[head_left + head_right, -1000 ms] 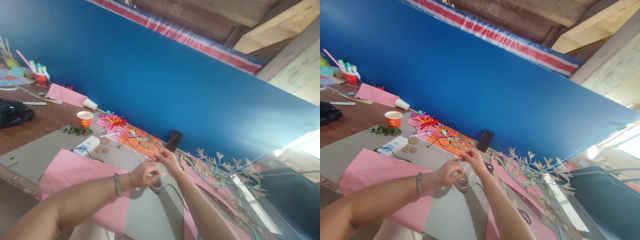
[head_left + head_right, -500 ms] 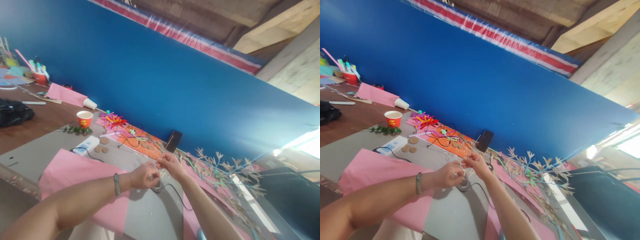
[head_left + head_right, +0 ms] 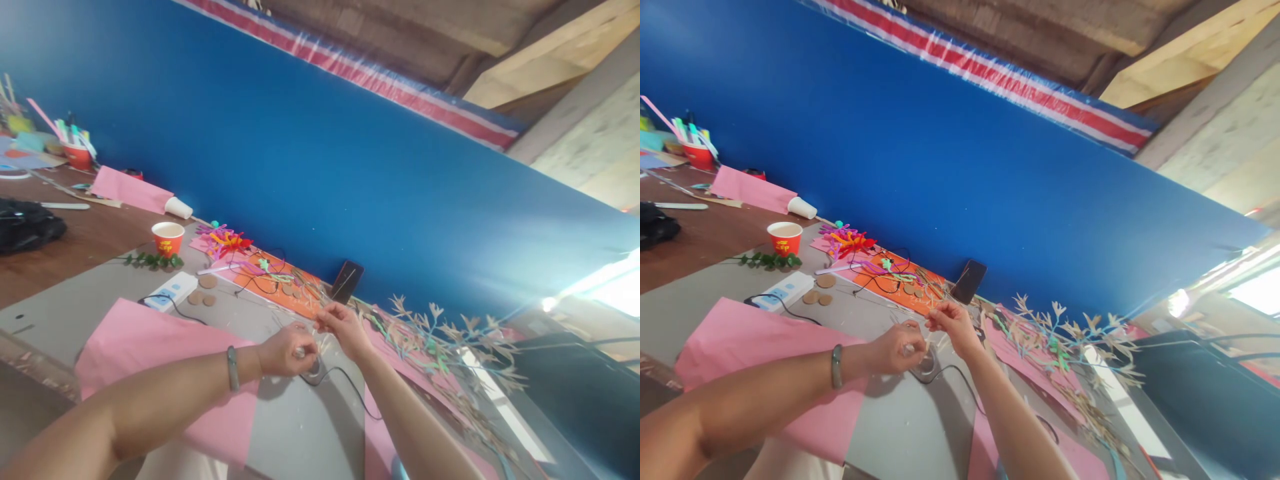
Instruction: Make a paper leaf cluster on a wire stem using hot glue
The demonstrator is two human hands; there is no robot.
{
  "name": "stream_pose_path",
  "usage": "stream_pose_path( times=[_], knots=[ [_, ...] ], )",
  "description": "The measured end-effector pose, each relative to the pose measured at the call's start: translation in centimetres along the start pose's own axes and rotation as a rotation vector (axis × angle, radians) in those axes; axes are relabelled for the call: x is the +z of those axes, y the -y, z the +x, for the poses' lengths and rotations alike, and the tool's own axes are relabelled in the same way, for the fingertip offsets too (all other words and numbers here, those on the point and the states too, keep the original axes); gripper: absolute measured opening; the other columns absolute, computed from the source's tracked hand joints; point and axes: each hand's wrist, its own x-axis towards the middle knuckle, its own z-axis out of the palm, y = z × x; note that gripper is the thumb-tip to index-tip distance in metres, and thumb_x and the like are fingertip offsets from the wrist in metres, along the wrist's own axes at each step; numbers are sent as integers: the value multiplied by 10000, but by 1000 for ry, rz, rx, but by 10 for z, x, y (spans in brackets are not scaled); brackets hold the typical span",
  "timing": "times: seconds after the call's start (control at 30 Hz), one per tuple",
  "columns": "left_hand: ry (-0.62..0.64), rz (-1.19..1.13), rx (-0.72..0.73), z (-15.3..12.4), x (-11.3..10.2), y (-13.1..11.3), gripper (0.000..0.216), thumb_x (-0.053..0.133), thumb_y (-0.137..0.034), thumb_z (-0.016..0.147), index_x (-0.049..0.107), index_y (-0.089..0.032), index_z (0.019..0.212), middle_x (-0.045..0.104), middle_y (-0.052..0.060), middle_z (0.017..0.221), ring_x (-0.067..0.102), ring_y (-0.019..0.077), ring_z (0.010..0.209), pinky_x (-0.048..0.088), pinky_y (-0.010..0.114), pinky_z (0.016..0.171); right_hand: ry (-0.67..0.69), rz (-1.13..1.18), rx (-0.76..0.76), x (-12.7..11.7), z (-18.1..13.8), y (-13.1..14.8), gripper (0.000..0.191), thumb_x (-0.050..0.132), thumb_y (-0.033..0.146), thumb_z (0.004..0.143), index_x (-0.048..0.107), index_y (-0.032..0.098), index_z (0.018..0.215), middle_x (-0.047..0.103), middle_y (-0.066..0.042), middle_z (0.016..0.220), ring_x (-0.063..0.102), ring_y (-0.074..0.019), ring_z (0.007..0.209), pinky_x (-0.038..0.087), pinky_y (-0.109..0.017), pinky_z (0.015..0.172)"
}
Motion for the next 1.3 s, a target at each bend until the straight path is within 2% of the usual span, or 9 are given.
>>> stream_pose_path(
  times=[0.2,0.47,0.6,0.73,0.83,0.9,1.0,1.17,1.3],
  knots=[
    [67,37,-42,-2,0,1,104,551,-112,730,589,-175,656,635,-4,598,544,137,605,418,260,727,-66,15,-41,-15,7,4,310,835,376,610,592,194,675,688,9,636,566,-99,503,444,-239,515],
    [-67,74,-46,-3,0,6,88,544,-128,755,561,-179,685,654,-32,645,558,111,583,323,378,1046,-72,-32,-25,-18,3,-1,333,836,404,608,593,188,680,682,-1,575,612,-126,518,483,-254,542],
    [5,-4,10,-3,1,3,129,520,-99,751,548,-184,658,620,-46,597,547,103,561,330,345,1082,-68,-51,-27,-8,2,-4,349,830,429,612,591,189,698,701,-10,612,665,-155,585,530,-292,620],
    [5,-3,-53,-2,0,2,116,529,-94,743,557,-181,671,639,-41,631,565,113,600,316,380,1091,-66,-69,-45,-1,3,-6,343,811,445,636,586,194,697,710,-12,635,683,-165,624,545,-307,659],
    [-34,-20,-155,-1,-2,1,106,546,-109,744,569,-169,659,651,-27,649,570,115,602,388,377,1011,-40,-90,-49,2,4,-6,331,803,442,651,593,191,698,709,-19,622,679,-167,610,547,-320,662],
    [-32,-88,-224,0,-3,0,101,552,-118,742,584,-159,655,655,-10,648,576,119,602,476,309,845,-24,-105,-58,4,3,-5,323,794,442,665,595,190,700,710,-23,627,678,-170,611,547,-329,664],
    [-3,-191,-286,-1,-2,0,85,565,-115,732,617,-143,671,670,16,656,599,129,619,472,225,639,-1,-126,-79,7,1,-2,322,782,448,681,590,191,704,706,-19,630,674,-171,613,542,-329,657],
    [12,-215,-291,-2,0,0,92,571,-103,730,637,-132,672,671,18,643,588,118,601,447,207,610,37,-183,-113,7,-1,7,303,782,425,689,587,193,699,691,-5,590,637,-153,560,513,-302,613],
    [9,-221,-295,0,-2,-2,89,573,-93,717,635,-130,666,663,14,636,576,114,596,437,204,603,2,-231,-143,6,-1,8,285,770,407,700,576,200,681,684,0,568,617,-148,540,495,-293,596]
  ],
)
